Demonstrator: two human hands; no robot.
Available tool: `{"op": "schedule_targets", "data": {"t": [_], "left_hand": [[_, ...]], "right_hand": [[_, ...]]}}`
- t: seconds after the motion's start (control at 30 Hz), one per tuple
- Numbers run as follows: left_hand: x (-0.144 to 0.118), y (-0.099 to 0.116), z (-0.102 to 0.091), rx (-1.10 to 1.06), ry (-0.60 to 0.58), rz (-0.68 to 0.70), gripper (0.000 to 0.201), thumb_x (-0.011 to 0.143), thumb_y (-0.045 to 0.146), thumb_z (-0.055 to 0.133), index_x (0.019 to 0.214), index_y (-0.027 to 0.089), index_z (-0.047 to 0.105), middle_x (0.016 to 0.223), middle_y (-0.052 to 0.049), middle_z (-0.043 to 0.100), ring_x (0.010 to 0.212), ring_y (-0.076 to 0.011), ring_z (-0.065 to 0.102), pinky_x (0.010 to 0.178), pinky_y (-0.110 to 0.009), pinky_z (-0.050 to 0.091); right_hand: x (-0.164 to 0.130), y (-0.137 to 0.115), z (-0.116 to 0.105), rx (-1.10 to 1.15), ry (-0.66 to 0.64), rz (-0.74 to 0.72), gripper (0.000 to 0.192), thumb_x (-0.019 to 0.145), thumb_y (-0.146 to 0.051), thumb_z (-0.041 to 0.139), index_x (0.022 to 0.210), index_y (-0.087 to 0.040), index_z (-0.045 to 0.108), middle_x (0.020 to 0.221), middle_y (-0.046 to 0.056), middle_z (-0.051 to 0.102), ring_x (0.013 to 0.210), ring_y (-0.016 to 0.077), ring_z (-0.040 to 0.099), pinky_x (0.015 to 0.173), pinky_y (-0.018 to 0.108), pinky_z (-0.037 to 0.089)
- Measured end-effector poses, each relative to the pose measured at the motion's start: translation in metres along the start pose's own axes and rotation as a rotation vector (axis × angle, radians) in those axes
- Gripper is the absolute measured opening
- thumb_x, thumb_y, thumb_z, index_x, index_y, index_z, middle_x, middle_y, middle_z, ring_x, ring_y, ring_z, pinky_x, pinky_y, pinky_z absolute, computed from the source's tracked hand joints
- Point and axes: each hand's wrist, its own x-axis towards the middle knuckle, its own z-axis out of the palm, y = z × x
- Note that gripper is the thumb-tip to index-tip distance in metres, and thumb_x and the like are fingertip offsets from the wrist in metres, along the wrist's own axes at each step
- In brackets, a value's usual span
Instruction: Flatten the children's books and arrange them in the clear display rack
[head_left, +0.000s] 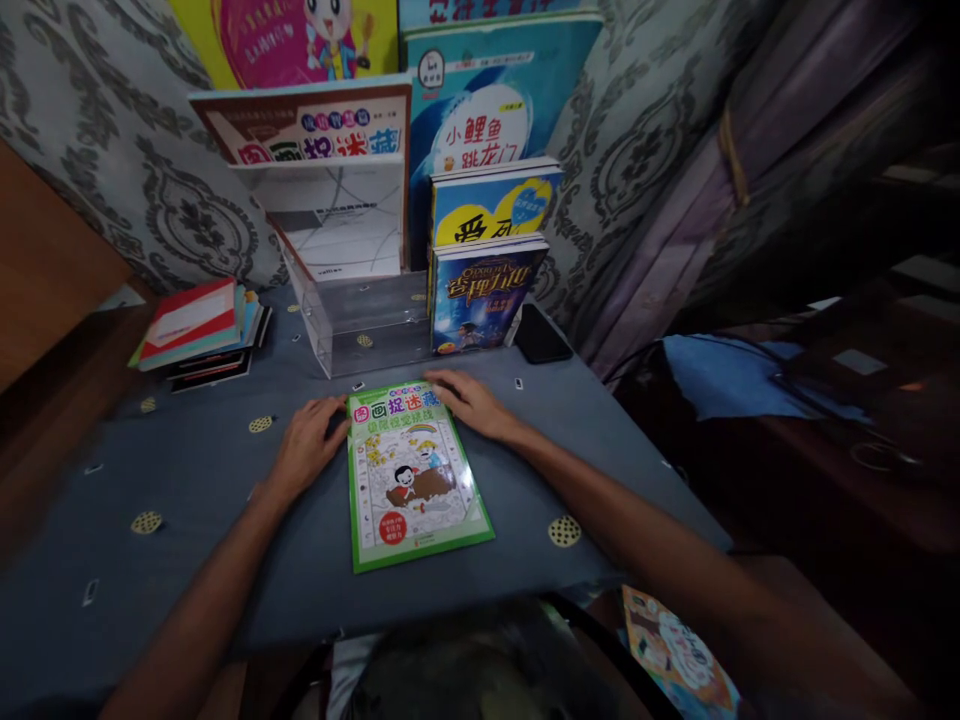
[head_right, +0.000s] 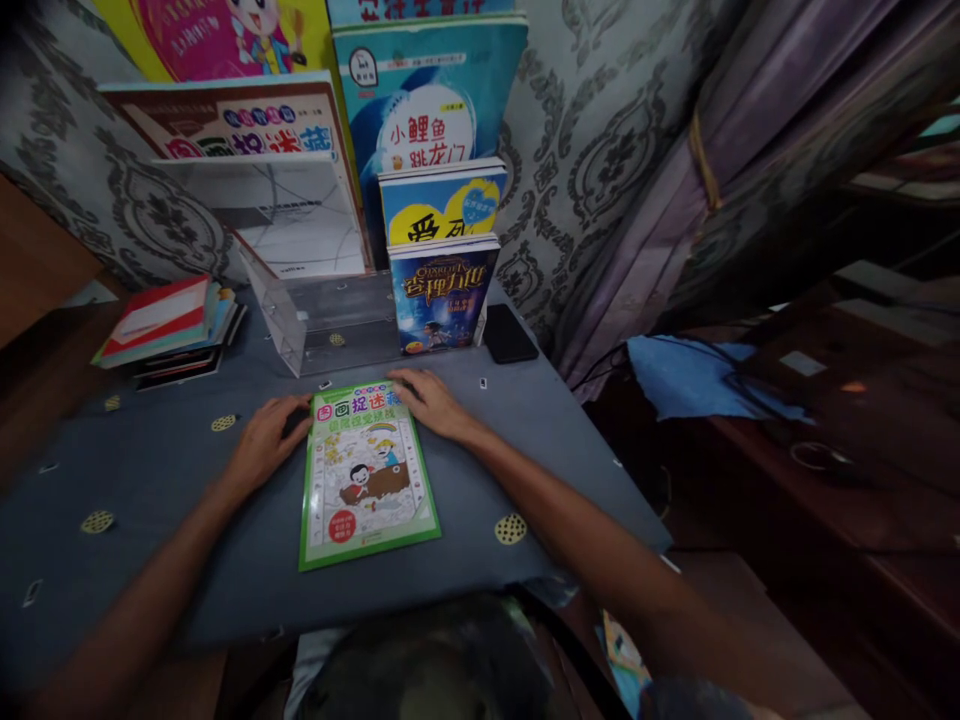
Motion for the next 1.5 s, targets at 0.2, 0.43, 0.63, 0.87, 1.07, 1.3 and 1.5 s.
{"op": "schedule_targets", "data": {"t": [0.2, 0.43, 0.63, 0.87, 1.07, 1.3, 1.5], "left_hand": [[0.000, 0.003, -0.001, 0.062, -0.017, 0.030, 0.025, 0.096, 0.034, 0.047, 0.108, 0.021, 0.065, 0.123, -0.011, 0.072, 0.114, -0.0290, 0.063, 0.099, -0.046, 0.050], [0.006, 0.019, 0.000, 0.222, -0.067, 0.080, 0.032, 0.099, 0.027, 0.041, 0.119, 0.020, 0.066, 0.126, -0.012, 0.071, 0.125, -0.0312, 0.059, 0.100, -0.051, 0.049], [0.022, 0.041, 0.023, 0.168, -0.100, 0.222, 0.035, 0.100, 0.027, 0.044, 0.128, 0.017, 0.063, 0.134, -0.013, 0.067, 0.129, -0.0296, 0.058, 0.107, -0.051, 0.046], [0.052, 0.066, 0.043, 0.121, -0.157, 0.339, 0.037, 0.101, 0.024, 0.044, 0.131, 0.019, 0.063, 0.137, -0.012, 0.065, 0.129, -0.0270, 0.059, 0.106, -0.049, 0.046], [0.059, 0.076, 0.052, 0.070, -0.200, 0.432, 0.041, 0.098, 0.016, 0.042, 0.133, 0.020, 0.063, 0.142, -0.011, 0.063, 0.132, -0.0242, 0.056, 0.109, -0.048, 0.043], [0.043, 0.084, 0.051, -0.051, -0.224, 0.555, 0.043, 0.097, 0.012, 0.043, 0.134, 0.022, 0.063, 0.138, -0.009, 0.066, 0.130, -0.0228, 0.058, 0.110, -0.051, 0.041], [0.023, 0.097, 0.046, -0.108, -0.249, 0.611, 0.044, 0.095, 0.011, 0.045, 0.132, 0.023, 0.064, 0.136, -0.010, 0.067, 0.130, -0.0248, 0.058, 0.108, -0.052, 0.043]], "right_hand": [[0.009, 0.017, -0.004, 0.301, 0.062, 0.058, 0.035, 0.101, -0.038, 0.049, 0.122, -0.016, 0.066, 0.121, 0.010, 0.073, 0.112, 0.0214, 0.068, 0.103, 0.043, 0.052], [0.013, 0.028, 0.002, 0.516, 0.116, 0.129, 0.029, 0.098, -0.040, 0.057, 0.113, -0.020, 0.070, 0.115, 0.008, 0.075, 0.113, 0.0246, 0.070, 0.106, 0.045, 0.051], [0.014, 0.030, 0.005, 0.518, 0.124, 0.099, 0.026, 0.098, -0.036, 0.057, 0.114, -0.021, 0.071, 0.114, 0.007, 0.076, 0.113, 0.0250, 0.070, 0.105, 0.046, 0.052], [0.016, 0.031, 0.006, 0.429, 0.151, 0.089, 0.028, 0.098, -0.036, 0.055, 0.114, -0.021, 0.072, 0.113, 0.006, 0.076, 0.111, 0.0241, 0.071, 0.102, 0.043, 0.054], [0.015, 0.029, 0.004, 0.406, 0.131, 0.042, 0.029, 0.098, -0.029, 0.051, 0.116, -0.018, 0.071, 0.114, 0.008, 0.075, 0.111, 0.0223, 0.070, 0.101, 0.040, 0.054], [0.014, 0.029, 0.005, 0.347, 0.141, 0.029, 0.028, 0.095, -0.024, 0.053, 0.117, -0.018, 0.070, 0.114, 0.007, 0.074, 0.111, 0.0226, 0.069, 0.103, 0.043, 0.052], [0.014, 0.030, 0.006, 0.377, 0.133, 0.017, 0.027, 0.094, -0.021, 0.053, 0.116, -0.018, 0.068, 0.116, 0.008, 0.073, 0.111, 0.0210, 0.069, 0.103, 0.042, 0.054]]}}
